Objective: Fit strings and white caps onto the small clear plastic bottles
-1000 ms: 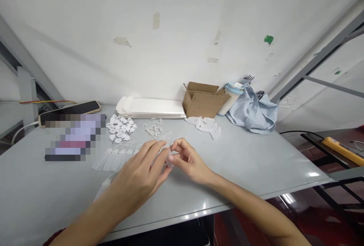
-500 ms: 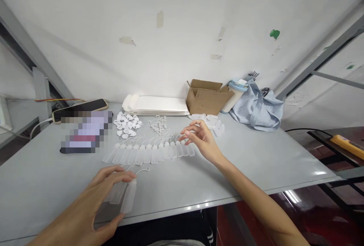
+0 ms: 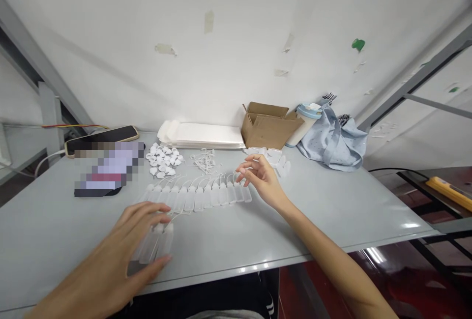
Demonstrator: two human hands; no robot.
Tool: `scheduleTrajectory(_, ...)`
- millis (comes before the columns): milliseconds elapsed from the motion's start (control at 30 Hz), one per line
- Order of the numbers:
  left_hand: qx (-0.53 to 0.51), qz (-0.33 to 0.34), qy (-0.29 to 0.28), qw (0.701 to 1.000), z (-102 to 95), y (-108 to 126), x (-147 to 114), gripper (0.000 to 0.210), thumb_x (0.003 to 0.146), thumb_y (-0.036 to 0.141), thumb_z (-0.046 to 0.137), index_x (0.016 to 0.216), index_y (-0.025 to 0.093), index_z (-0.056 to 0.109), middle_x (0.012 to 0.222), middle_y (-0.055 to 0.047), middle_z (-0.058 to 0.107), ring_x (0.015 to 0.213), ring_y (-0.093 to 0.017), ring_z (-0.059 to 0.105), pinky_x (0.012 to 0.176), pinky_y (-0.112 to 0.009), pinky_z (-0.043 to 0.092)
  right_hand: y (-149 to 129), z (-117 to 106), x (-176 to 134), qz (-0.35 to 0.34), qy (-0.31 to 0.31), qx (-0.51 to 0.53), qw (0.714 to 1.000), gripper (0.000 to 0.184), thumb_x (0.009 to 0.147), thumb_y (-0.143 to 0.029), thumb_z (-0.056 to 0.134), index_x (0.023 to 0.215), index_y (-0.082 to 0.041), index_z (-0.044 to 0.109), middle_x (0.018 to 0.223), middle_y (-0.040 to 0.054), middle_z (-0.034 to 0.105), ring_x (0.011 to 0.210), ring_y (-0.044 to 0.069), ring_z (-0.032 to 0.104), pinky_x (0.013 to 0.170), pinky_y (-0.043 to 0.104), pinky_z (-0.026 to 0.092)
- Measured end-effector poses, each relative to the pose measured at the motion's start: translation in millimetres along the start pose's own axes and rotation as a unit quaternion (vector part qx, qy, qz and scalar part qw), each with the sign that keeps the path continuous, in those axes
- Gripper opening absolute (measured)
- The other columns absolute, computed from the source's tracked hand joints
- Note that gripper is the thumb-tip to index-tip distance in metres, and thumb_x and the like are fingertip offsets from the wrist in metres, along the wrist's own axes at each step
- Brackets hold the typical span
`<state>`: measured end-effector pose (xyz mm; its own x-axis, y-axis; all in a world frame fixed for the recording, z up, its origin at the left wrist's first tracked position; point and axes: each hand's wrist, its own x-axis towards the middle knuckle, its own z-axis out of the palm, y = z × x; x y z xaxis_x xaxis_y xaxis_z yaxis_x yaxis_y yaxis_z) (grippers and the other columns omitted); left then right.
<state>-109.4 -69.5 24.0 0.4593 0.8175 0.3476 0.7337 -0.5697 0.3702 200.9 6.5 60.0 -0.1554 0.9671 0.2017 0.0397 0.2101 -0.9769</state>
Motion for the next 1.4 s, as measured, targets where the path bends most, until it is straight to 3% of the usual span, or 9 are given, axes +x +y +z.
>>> scheduleTrajectory(133, -0.032, -0.055, 0.073, 0.995, -7.9, 17, 32, 0.027, 0.086, 0.044, 0.051, 0.106, 0.026, 0.053, 0.116, -0.006, 0.059, 0.114, -0.028, 0.049, 0.091, -0.043, 0.046, 7, -7, 5, -0.012, 0.014, -0.029, 0.999, 0.031, 0.082, -0.038, 0.062, 0.1, -0.022, 0.042, 0.088, -0.0002, 0.06, 0.068, 0.014, 0.065, 0.055, 0.026, 0.045)
scheduleTrajectory(233, -0.04, -0.109, 0.081, 0.99, -13.9, 30, 65, 0.027, 0.087, 0.046, 0.047, 0.103, 0.025, 0.055, 0.111, -0.006, 0.061, 0.103, -0.027, 0.055, 0.078, -0.038, 0.05, 13, -15, 11, -0.027, 0.035, -0.079, 0.996, 0.028, 0.083, -0.038, 0.059, 0.101, -0.021, 0.044, 0.09, 0.0011, 0.059, 0.069, 0.014, 0.065, 0.056, 0.026, 0.046)
scheduleTrajectory(333, -0.038, -0.132, 0.037, 0.99, -15.6, 30, 101, 0.03, 0.087, 0.043, 0.042, 0.103, 0.023, 0.058, 0.108, -0.007, 0.063, 0.093, -0.026, 0.058, 0.069, -0.035, 0.05, 20, -25, 17, -0.064, 0.057, -0.173, 0.981, 0.022, 0.086, -0.036, 0.053, 0.101, -0.021, 0.046, 0.09, 0.0024, 0.06, 0.069, 0.015, 0.064, 0.057, 0.027, 0.046)
scheduleTrajectory(467, 0.02, -0.047, -0.042, 0.998, -5.6, 2, 146, 0.031, 0.082, 0.032, 0.04, 0.096, 0.018, 0.063, 0.1, -0.01, 0.067, 0.101, -0.029, 0.056, 0.086, -0.043, 0.046, 31, -43, 27, -0.122, 0.06, -0.326, 0.935, 0.014, 0.088, -0.025, 0.045, 0.1, -0.019, 0.047, 0.093, 0.0068, 0.062, 0.077, 0.017, 0.062, 0.059, 0.029, 0.048)
scheduleTrajectory(600, 0.024, -0.012, -0.079, 0.997, 9.6, -25, 171, 0.028, 0.076, 0.026, 0.044, 0.088, 0.018, 0.067, 0.09, -0.01, 0.068, 0.093, -0.028, 0.06, 0.083, -0.041, 0.047, 42, -59, 35, -0.136, 0.049, -0.385, 0.912, 0.016, 0.082, -0.015, 0.046, 0.097, -0.016, 0.052, 0.099, 0.0122, 0.062, 0.088, 0.023, 0.06, 0.068, 0.035, 0.049)
scheduleTrajectory(800, 0.017, 0.036, -0.097, 0.994, 23.5, -35, 173, 0.03, 0.075, 0.024, 0.045, 0.091, 0.021, 0.069, 0.096, -0.009, 0.065, 0.102, -0.027, 0.056, 0.088, -0.039, 0.046, 49, -71, 41, -0.143, 0.039, -0.464, 0.873, 0.027, 0.081, -0.006, 0.045, 0.102, -0.017, 0.057, 0.105, 0.0125, 0.061, 0.103, 0.027, 0.053, 0.089, 0.045, 0.043)
scheduleTrajectory(1033, 0.007, 0.025, -0.028, 0.999, 23.1, -42, 166, 0.031, 0.083, 0.039, 0.045, 0.082, 0.021, 0.071, 0.093, -0.009, 0.064, 0.096, -0.027, 0.055, 0.086, -0.04, 0.046, 53, -77, 42, -0.128, 0.043, -0.543, 0.829, 0.033, 0.081, -0.002, 0.041, 0.107, -0.014, 0.058, 0.108, 0.014, 0.06, 0.1, 0.029, 0.051, 0.087, 0.042, 0.043)
scheduleTrajectory(1267, -0.056, -0.094, 0.094, 0.99, 8.6, -28, 160, 0.03, 0.081, 0.043, 0.049, 0.083, 0.021, 0.069, 0.092, -0.006, 0.07, 0.08, -0.021, 0.062, 0.078, -0.034, 0.048, 60, -82, 44, -0.117, 0.051, -0.604, 0.787, 0.032, 0.085, -0.009, 0.044, 0.114, -0.014, 0.059, 0.114, 0.0162, 0.058, 0.105, 0.031, 0.049, 0.091, 0.046, 0.04)
scheduleTrajectory(1400, -0.075, -0.145, 0.101, 0.981, 7.7, -24, 159, 0.027, 0.078, 0.042, 0.053, 0.08, 0.021, 0.069, 0.086, -0.006, 0.074, 0.078, -0.023, 0.065, 0.072, -0.032, 0.049, 62, -82, 45, -0.114, 0.044, -0.627, 0.769, 0.038, 0.084, -0.004, 0.042, 0.115, -0.015, 0.061, 0.117, 0.0169, 0.056, 0.105, 0.032, 0.048, 0.089, 0.046, 0.041)
